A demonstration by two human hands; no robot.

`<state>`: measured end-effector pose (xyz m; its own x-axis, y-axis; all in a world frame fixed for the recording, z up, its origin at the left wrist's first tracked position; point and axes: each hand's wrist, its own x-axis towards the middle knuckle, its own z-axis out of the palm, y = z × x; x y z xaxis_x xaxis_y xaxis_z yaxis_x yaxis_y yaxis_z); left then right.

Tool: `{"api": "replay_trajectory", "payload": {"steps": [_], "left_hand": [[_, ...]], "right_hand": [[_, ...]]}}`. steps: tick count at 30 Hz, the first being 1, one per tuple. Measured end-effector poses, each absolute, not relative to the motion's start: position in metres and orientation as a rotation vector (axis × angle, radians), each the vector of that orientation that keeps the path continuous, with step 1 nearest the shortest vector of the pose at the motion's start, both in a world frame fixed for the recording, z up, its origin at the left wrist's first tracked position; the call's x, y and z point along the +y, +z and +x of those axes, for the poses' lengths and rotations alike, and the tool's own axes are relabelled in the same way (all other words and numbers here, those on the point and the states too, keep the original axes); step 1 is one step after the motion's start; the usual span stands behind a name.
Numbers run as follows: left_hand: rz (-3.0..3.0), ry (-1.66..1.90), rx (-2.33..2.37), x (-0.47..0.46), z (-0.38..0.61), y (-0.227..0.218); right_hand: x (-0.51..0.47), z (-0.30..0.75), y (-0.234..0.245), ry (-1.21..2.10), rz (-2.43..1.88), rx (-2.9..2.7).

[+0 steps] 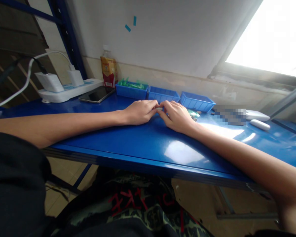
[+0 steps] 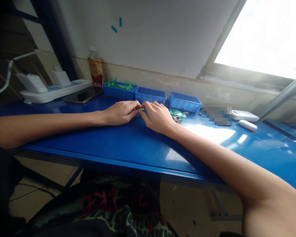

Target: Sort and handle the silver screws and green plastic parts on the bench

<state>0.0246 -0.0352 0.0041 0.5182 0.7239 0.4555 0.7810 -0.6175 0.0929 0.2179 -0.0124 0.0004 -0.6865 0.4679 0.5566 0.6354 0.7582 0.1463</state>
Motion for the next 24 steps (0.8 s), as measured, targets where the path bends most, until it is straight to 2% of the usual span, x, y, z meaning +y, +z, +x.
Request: {"api": "replay_trajectory", "payload": {"steps": [19,24], "left_hand": [[-2.632,-0.763,-1.310,-0.0365,0.0237,0.0040],[-2.607,-0.747,-1.286,-0.0358,0.0240,0.0036]], "right_hand": [[-0.0144,0.2162,0.0010,-0.604,-0.877,-2.418],[-0.0146,0.2171,0.0003,-0.533,-0.849,-2.402]]}}
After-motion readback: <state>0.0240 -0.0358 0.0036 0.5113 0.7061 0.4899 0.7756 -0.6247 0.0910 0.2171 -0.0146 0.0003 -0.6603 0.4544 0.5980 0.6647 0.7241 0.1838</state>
